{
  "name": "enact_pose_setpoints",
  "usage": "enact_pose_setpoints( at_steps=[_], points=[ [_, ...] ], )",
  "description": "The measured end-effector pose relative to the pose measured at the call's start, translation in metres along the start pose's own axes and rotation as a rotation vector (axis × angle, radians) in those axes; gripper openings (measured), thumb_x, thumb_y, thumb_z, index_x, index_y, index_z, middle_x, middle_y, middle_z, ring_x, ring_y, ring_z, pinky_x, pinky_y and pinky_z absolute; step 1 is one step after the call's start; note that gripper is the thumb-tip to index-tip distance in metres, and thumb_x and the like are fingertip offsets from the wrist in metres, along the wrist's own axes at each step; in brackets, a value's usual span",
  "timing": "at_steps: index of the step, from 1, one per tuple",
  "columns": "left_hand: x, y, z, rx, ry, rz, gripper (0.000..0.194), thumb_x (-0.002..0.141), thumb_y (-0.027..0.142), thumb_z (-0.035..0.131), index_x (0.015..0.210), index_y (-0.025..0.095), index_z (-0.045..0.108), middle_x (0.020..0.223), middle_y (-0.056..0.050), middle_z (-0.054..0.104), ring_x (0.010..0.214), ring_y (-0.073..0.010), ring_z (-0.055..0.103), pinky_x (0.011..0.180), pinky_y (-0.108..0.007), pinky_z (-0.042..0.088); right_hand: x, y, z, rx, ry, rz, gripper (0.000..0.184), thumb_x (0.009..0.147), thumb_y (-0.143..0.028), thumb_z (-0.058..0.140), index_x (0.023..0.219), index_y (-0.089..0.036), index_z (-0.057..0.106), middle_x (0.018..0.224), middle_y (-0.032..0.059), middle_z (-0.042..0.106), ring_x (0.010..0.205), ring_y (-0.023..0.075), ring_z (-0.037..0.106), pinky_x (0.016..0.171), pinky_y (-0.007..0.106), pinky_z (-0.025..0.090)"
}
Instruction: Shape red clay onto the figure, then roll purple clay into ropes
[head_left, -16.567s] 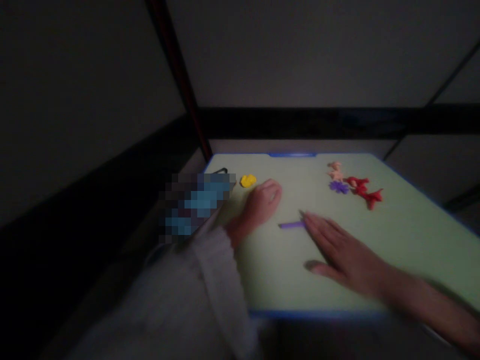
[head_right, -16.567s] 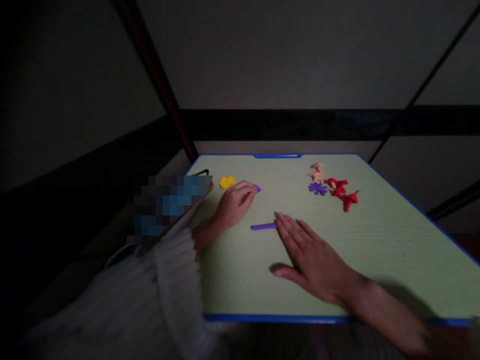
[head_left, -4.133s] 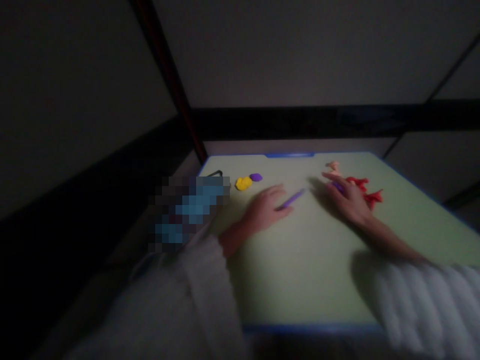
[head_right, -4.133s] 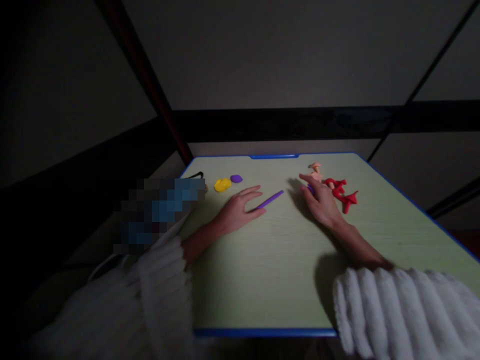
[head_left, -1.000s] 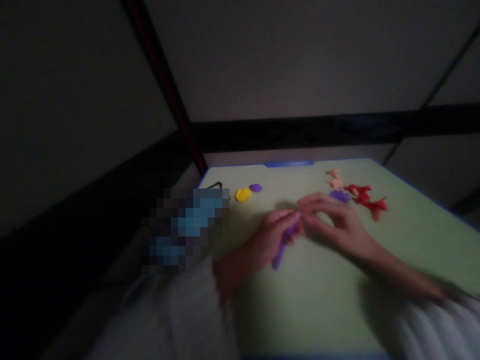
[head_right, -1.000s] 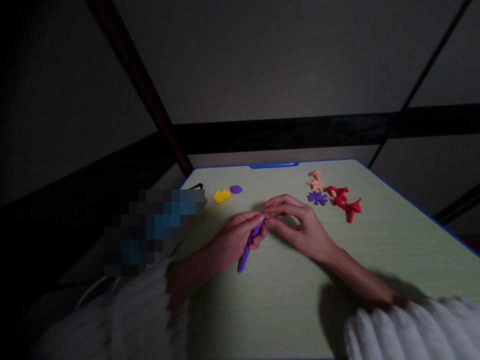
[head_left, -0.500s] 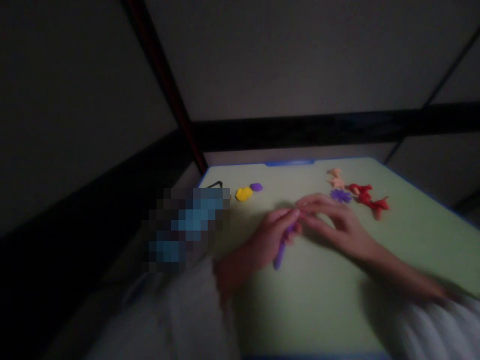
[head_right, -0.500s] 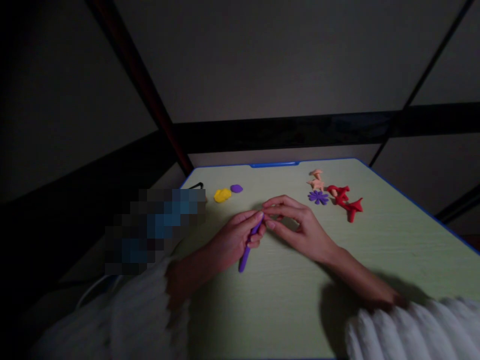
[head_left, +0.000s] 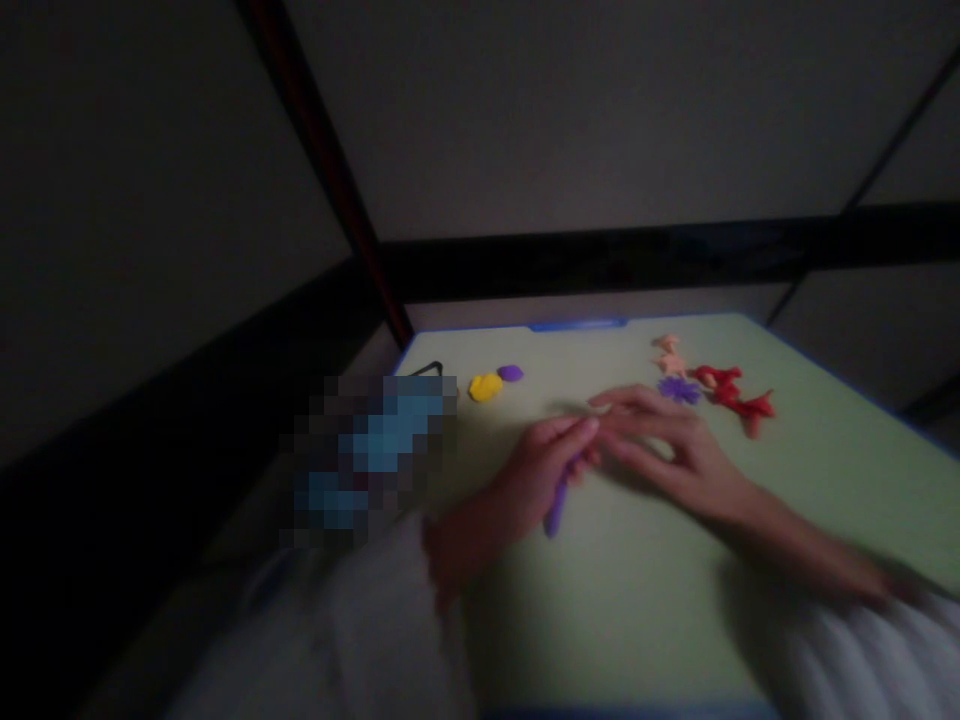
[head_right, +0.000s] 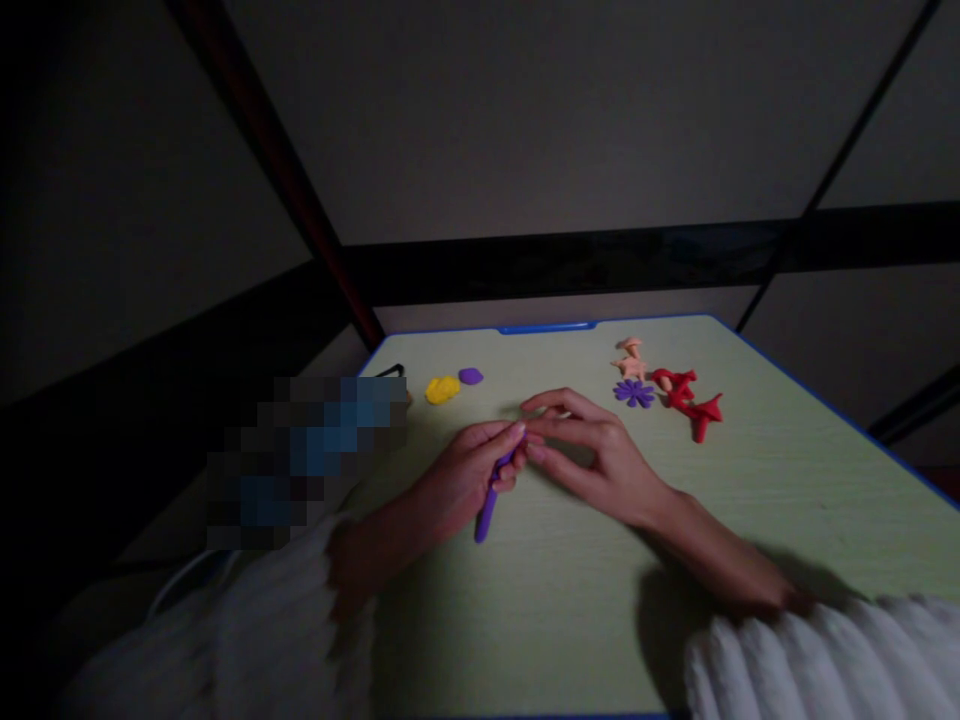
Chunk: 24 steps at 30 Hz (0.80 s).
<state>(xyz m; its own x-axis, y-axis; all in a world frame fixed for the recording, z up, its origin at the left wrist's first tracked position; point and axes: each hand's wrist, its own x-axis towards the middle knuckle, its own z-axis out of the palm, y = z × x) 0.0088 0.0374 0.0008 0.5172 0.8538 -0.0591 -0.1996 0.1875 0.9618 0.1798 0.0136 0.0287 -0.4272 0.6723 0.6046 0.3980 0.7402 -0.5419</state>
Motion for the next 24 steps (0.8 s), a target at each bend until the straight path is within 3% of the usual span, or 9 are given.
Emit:
enact_pose_setpoints(
  at_steps=[4,7,15,24],
  points=[
    [-0.002,0.003,0.001,-0.040,-0.055,-0.021,0.031,0.083,0.043,0.050,0.078,0.013,0.058,0.068,0.000,0.048,0.050,-0.0044,0.035,0.044,-0.018,0.024,0.000,0.005,0.002,0.147,0.179,0.155,0.017,0.085,-0.024,0.058,0.096,-0.025,0.072,0.102,0.0056,0.065,0.096,0.0182,0.062,0.082,0.033,0.050],
    [-0.003,0.006,0.003,-0.065,-0.061,-0.043,0.030,0.083,0.040,0.048,0.079,0.013,0.059,0.069,0.000,0.048,0.051,-0.0050,0.035,0.045,-0.019,0.024,0.000,0.009,0.002,0.216,0.239,0.209,0.015,0.083,-0.024,0.062,0.091,-0.027,0.073,0.099,0.0042,0.067,0.093,0.0176,0.063,0.081,0.033,0.051],
    [-0.004,0.007,0.005,-0.096,-0.089,-0.010,0.023,0.075,0.035,0.060,0.071,0.012,0.055,0.068,0.000,0.048,0.052,-0.0044,0.035,0.045,-0.018,0.024,0.001,0.006,0.004,0.115,0.191,0.112,0.017,0.081,-0.019,0.064,0.091,-0.028,0.073,0.096,0.0036,0.066,0.090,0.0165,0.063,0.078,0.032,0.051],
    [0.000,-0.001,0.002,0.041,-0.010,0.031,0.029,0.082,0.041,0.053,0.075,0.013,0.056,0.067,0.000,0.051,0.051,-0.0049,0.039,0.044,-0.019,0.026,0.000,-0.001,0.002,-0.042,0.048,-0.043,0.023,0.086,-0.017,0.054,0.104,-0.019,0.068,0.100,0.0083,0.063,0.091,0.0176,0.062,0.078,0.032,0.052]
  ],
)
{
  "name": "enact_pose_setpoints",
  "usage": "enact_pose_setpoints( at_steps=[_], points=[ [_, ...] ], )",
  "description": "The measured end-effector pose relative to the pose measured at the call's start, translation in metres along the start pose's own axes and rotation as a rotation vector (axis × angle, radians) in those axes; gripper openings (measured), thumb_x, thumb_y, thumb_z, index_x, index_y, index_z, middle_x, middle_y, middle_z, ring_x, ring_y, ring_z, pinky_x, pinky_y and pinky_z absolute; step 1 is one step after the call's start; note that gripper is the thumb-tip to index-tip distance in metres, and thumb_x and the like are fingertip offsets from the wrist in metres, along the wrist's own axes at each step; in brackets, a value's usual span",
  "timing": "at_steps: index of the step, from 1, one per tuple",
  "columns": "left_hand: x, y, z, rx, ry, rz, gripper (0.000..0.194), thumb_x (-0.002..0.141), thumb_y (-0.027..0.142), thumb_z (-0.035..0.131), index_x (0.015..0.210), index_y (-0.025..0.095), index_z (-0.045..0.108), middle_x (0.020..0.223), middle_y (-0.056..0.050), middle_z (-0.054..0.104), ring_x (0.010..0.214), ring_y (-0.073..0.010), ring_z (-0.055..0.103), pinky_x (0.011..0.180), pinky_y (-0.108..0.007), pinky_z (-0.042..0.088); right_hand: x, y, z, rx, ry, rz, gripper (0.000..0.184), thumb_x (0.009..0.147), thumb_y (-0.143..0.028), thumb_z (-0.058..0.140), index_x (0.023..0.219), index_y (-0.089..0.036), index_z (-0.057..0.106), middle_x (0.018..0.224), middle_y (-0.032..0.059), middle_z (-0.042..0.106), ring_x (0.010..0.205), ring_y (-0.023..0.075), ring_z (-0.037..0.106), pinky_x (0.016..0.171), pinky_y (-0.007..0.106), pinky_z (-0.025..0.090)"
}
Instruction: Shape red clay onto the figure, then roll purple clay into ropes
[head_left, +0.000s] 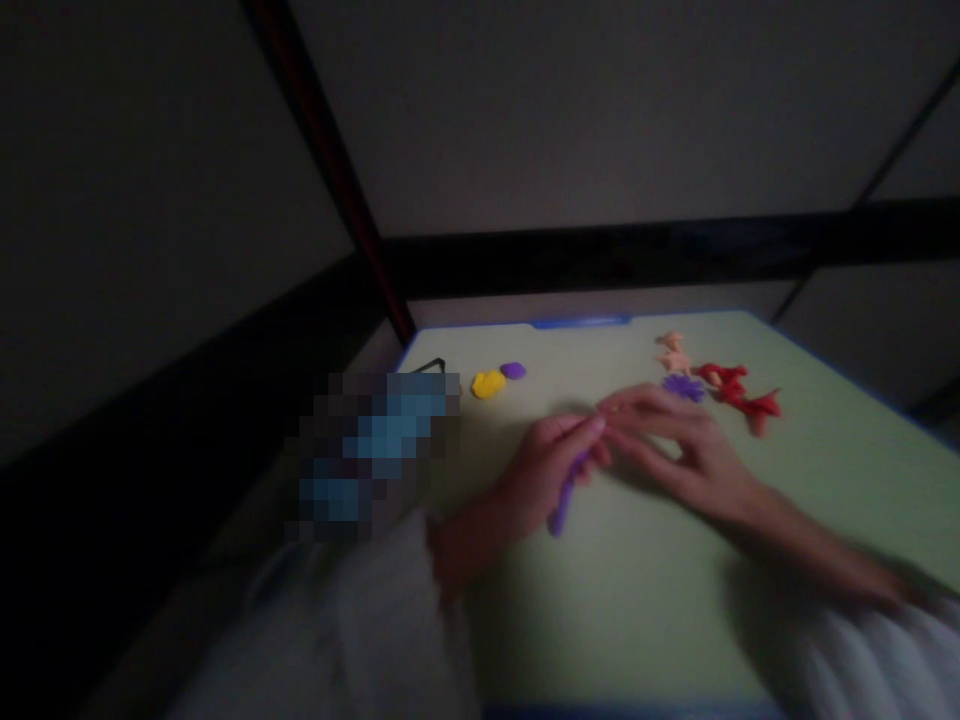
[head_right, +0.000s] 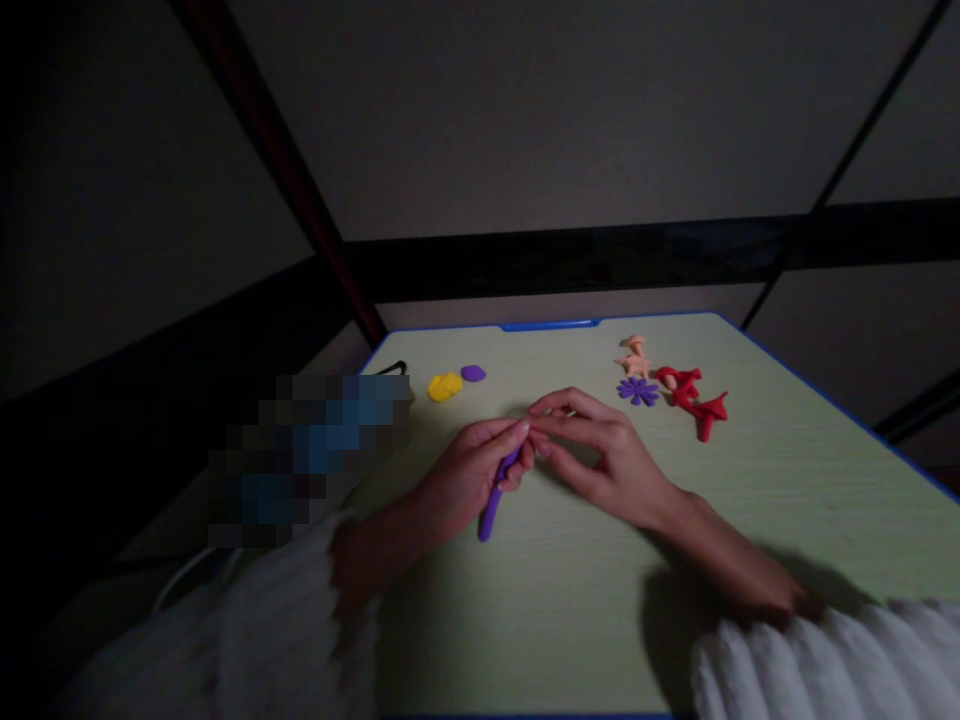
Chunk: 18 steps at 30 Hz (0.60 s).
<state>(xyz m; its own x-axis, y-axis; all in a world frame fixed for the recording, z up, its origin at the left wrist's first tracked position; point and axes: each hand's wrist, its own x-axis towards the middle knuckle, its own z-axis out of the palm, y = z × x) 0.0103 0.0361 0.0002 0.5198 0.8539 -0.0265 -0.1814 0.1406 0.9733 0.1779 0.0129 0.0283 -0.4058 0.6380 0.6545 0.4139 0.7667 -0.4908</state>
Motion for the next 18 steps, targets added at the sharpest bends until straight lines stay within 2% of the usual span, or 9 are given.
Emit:
enact_pose_setpoints(
  at_steps=[3,6,11,15,18],
  points=[
    [0.0001,-0.0010,-0.0001,0.016,0.008,0.000,0.027,0.082,0.040,0.053,0.075,0.013,0.056,0.066,0.000,0.050,0.051,-0.0054,0.038,0.044,-0.019,0.026,0.0001,-0.0019,-0.0003,-0.007,-0.020,-0.021,0.022,0.086,-0.017,0.054,0.102,-0.019,0.069,0.101,0.0086,0.062,0.091,0.0181,0.062,0.077,0.033,0.053],
    [-0.0010,0.0011,0.0001,0.012,0.000,0.001,0.028,0.082,0.040,0.053,0.073,0.014,0.056,0.067,0.000,0.050,0.053,-0.0061,0.038,0.045,-0.019,0.027,-0.0003,-0.0021,-0.0010,0.024,-0.013,0.048,0.020,0.086,-0.019,0.054,0.097,-0.021,0.070,0.101,0.0077,0.062,0.092,0.0187,0.061,0.078,0.034,0.052],
    [-0.0036,0.0062,0.0011,-0.078,-0.084,-0.012,0.028,0.084,0.041,0.048,0.078,0.015,0.057,0.067,0.001,0.048,0.052,-0.0063,0.038,0.046,-0.019,0.028,-0.0010,0.0042,-0.0014,0.180,0.121,0.205,0.020,0.085,-0.024,0.059,0.101,-0.027,0.070,0.105,0.0056,0.064,0.099,0.0200,0.060,0.083,0.037,0.051],
    [-0.0044,0.0069,0.0031,-0.145,-0.102,-0.020,0.026,0.085,0.039,0.048,0.078,0.015,0.055,0.064,0.002,0.048,0.049,-0.0051,0.036,0.045,-0.019,0.026,-0.0002,0.0053,-0.0009,0.266,0.053,0.212,0.022,0.084,-0.026,0.060,0.104,-0.030,0.069,0.109,0.0048,0.063,0.102,0.0194,0.059,0.086,0.036,0.050],
    [-0.0042,0.0049,0.0042,-0.157,-0.095,-0.031,0.026,0.084,0.039,0.050,0.079,0.014,0.054,0.063,0.002,0.048,0.047,-0.0043,0.035,0.044,-0.019,0.025,0.0008,0.0001,-0.0020,0.256,0.000,0.193,0.019,0.086,-0.026,0.057,0.099,-0.027,0.071,0.109,0.0056,0.061,0.101,0.0187,0.059,0.087,0.035,0.049]
  ],
)
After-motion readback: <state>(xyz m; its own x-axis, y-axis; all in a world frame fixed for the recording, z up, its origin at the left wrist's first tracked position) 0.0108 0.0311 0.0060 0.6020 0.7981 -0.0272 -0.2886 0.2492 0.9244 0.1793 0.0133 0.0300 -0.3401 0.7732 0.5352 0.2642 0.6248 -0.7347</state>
